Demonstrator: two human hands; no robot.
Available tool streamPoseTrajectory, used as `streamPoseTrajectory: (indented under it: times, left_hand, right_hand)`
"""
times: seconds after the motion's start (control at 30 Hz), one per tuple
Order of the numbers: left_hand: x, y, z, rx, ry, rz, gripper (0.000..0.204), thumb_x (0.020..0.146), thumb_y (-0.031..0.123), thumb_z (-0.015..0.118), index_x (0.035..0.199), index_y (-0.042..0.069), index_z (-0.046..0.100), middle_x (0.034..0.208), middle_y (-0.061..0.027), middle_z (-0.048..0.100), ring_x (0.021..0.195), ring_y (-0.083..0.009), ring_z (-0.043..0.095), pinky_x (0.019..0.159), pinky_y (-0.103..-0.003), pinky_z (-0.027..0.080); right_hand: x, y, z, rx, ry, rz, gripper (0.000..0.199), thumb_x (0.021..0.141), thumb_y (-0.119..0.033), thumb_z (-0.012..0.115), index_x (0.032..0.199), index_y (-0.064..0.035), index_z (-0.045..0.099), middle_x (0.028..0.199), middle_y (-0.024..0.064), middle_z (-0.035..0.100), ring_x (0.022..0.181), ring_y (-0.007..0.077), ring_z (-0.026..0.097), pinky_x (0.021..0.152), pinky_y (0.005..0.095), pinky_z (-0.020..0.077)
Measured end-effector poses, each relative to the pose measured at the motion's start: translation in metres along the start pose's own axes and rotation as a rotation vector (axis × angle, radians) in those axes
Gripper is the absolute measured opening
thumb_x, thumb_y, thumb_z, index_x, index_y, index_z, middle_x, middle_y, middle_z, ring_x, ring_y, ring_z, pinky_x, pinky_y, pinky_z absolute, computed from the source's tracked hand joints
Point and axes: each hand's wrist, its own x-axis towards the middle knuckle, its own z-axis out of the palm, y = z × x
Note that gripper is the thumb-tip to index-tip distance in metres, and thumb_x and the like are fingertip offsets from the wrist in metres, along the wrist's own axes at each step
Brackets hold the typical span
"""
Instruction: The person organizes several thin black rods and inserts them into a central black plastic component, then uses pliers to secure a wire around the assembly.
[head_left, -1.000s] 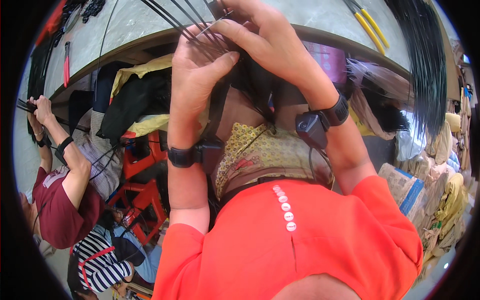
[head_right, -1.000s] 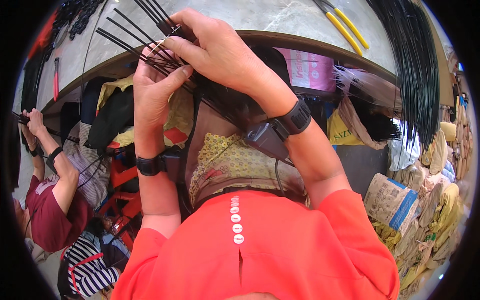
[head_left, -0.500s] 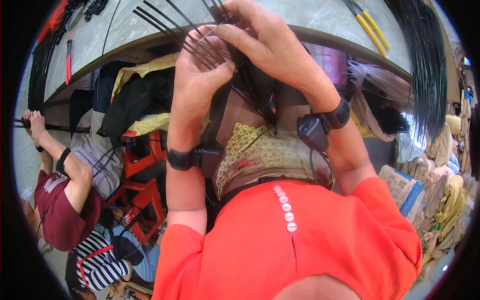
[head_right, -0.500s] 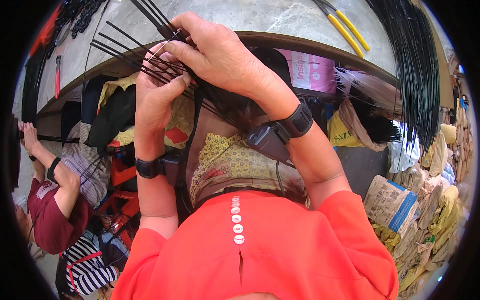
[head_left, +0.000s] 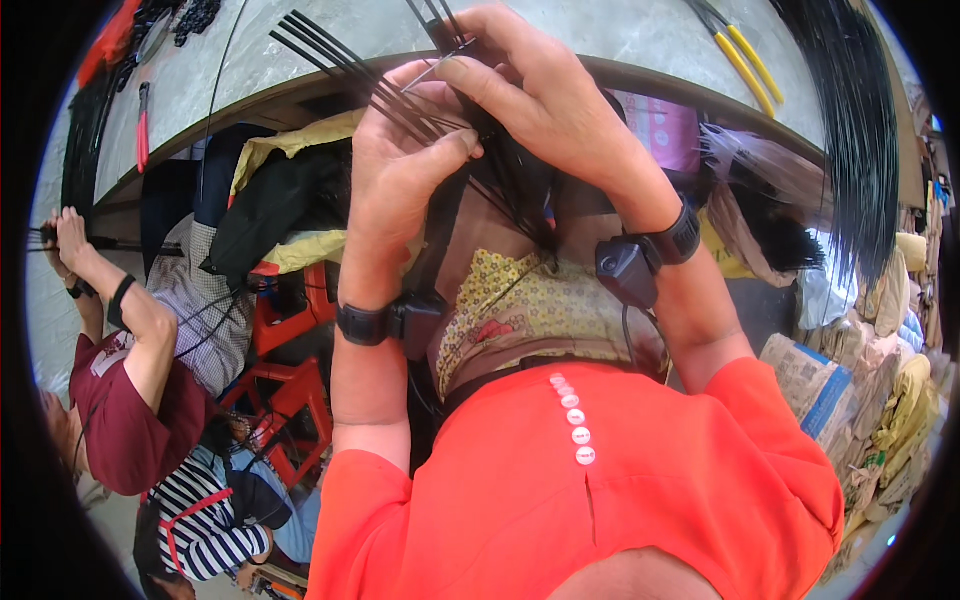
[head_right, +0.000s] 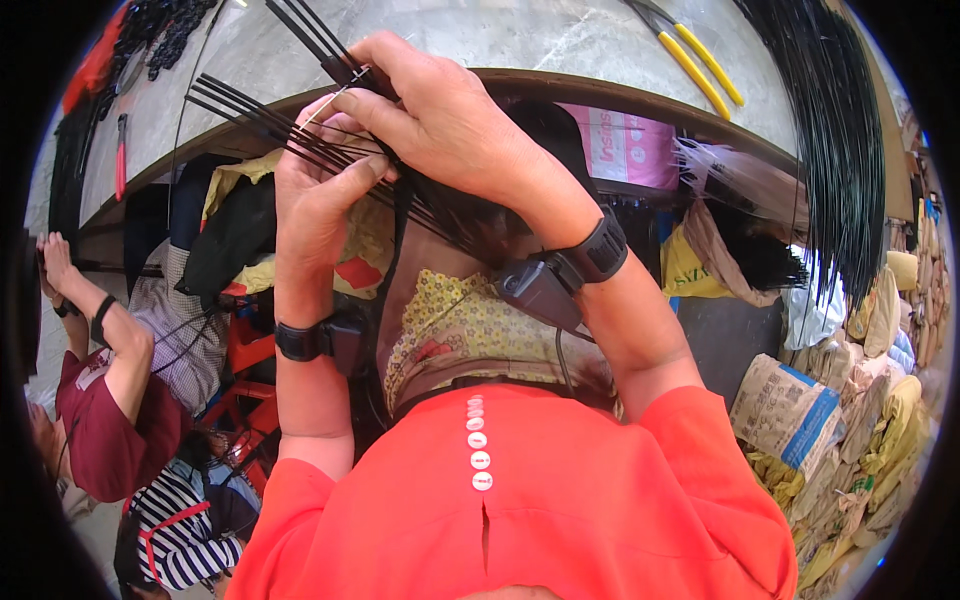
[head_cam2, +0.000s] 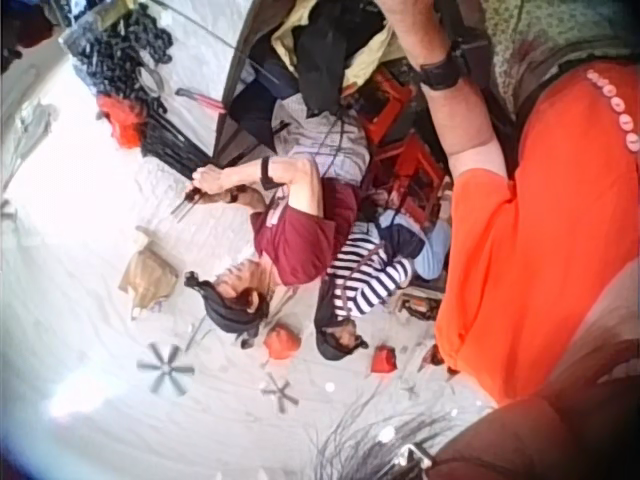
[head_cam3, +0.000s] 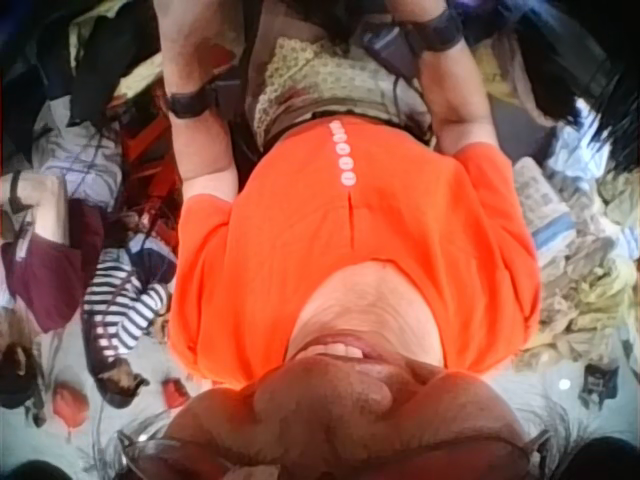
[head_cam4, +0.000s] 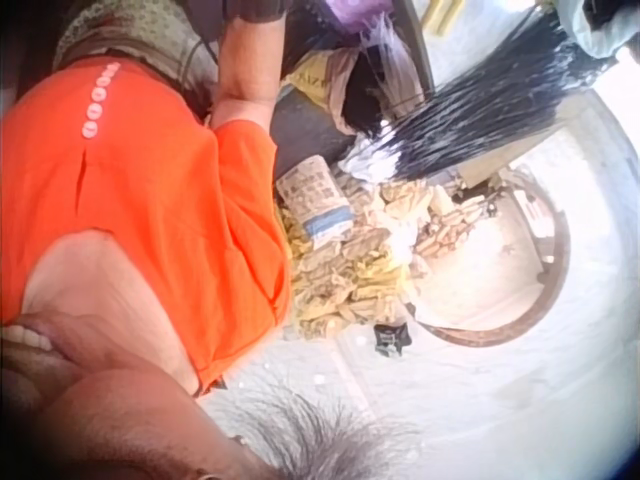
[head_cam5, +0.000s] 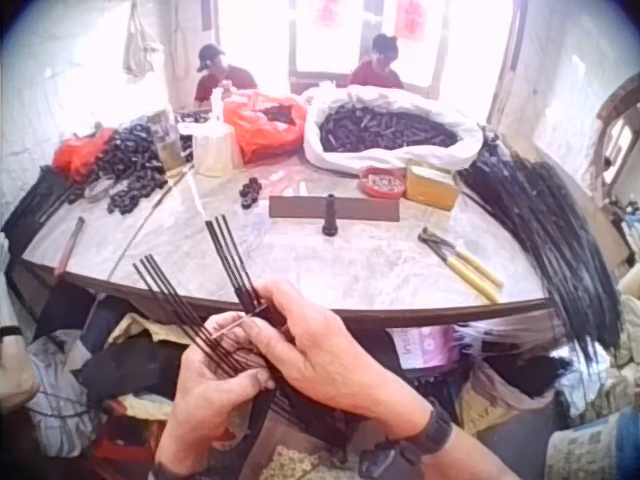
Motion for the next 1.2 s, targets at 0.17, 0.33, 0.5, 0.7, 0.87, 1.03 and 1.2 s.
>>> streamPoseTrajectory:
  times: [0.17, 0.33, 0.5, 0.7, 0.87, 1.03, 1.2]
  left_hand:
    - [0.001, -0.005, 0.005, -0.082, 0.035, 0.038, 0.049, 0.079, -0.007, 0.066, 0.126, -0.004, 0.052, 0.103, -0.0123, 0.065, 0.078, -0.018, 0.065, 0.073, -0.031, 0.055]
    - [-0.002, -0.007, 0.013, -0.125, 0.084, 0.066, 0.048, 0.08, -0.01, 0.065, 0.126, -0.007, 0.052, 0.105, -0.0111, 0.064, 0.084, -0.0163, 0.065, 0.073, -0.03, 0.055]
    - [-0.002, -0.002, 0.017, -0.122, 0.097, 0.086, 0.043, 0.081, -0.009, 0.066, 0.123, -0.007, 0.055, 0.104, -0.0103, 0.065, 0.084, -0.0147, 0.065, 0.074, -0.028, 0.054]
    - [-0.005, 0.01, 0.016, -0.123, 0.104, 0.033, 0.039, 0.084, -0.008, 0.065, 0.123, -0.007, 0.057, 0.103, -0.0109, 0.066, 0.083, -0.0148, 0.065, 0.076, -0.028, 0.055]
    - [-0.006, 0.005, 0.023, -0.084, 0.136, 0.094, 0.038, 0.087, -0.005, 0.066, 0.125, -0.008, 0.057, 0.102, -0.0099, 0.066, 0.082, -0.015, 0.064, 0.075, -0.027, 0.054]
    - [-0.005, 0.002, 0.028, -0.135, 0.14, 0.116, 0.036, 0.088, -0.004, 0.067, 0.122, -0.007, 0.058, 0.103, -0.01, 0.066, 0.084, -0.0143, 0.063, 0.075, -0.028, 0.053]
    - [-0.004, 0.001, 0.029, -0.121, 0.138, 0.114, 0.036, 0.086, -0.004, 0.069, 0.121, -0.007, 0.059, 0.103, -0.0103, 0.068, 0.088, -0.0123, 0.065, 0.076, -0.026, 0.055]
  right_hand:
    - [-0.001, -0.008, -0.004, 0.112, -0.055, 0.156, 0.029, 0.093, -0.018, 0.062, 0.115, 0.0009, 0.055, 0.086, 0.018, 0.065, 0.074, 0.0254, 0.065, 0.067, 0.0348, 0.0509]
    - [-0.002, -0.007, -0.007, 0.188, -0.054, 0.185, 0.029, 0.095, -0.016, 0.061, 0.117, 0.0013, 0.054, 0.089, 0.0138, 0.066, 0.074, 0.0176, 0.066, 0.065, 0.0309, 0.0517]
    - [-0.002, -0.005, -0.011, 0.14, -0.069, 0.158, 0.029, 0.095, -0.017, 0.061, 0.117, 0.0008, 0.055, 0.093, 0.0143, 0.066, 0.074, 0.0189, 0.065, 0.066, 0.0312, 0.0519]
    - [-0.002, -0.013, -0.014, 0.105, -0.102, 0.117, 0.032, 0.094, -0.018, 0.063, 0.119, 0.0008, 0.054, 0.095, 0.0139, 0.065, 0.078, 0.021, 0.065, 0.068, 0.0317, 0.0521]
    - [-0.003, -0.016, -0.017, 0.076, -0.118, 0.123, 0.033, 0.092, -0.015, 0.064, 0.12, 0.0007, 0.055, 0.098, 0.0123, 0.065, 0.08, 0.0171, 0.064, 0.07, 0.03, 0.0519]
    - [-0.006, -0.015, -0.022, 0.145, -0.14, 0.153, 0.037, 0.092, -0.014, 0.061, 0.124, 0.0013, 0.052, 0.098, 0.0124, 0.063, 0.08, 0.017, 0.064, 0.07, 0.0309, 0.0522]
    - [-0.007, -0.009, -0.029, 0.162, -0.16, 0.161, 0.038, 0.093, -0.014, 0.056, 0.127, 0.0016, 0.052, 0.097, 0.0105, 0.062, 0.079, 0.0141, 0.06, 0.072, 0.0296, 0.0506]
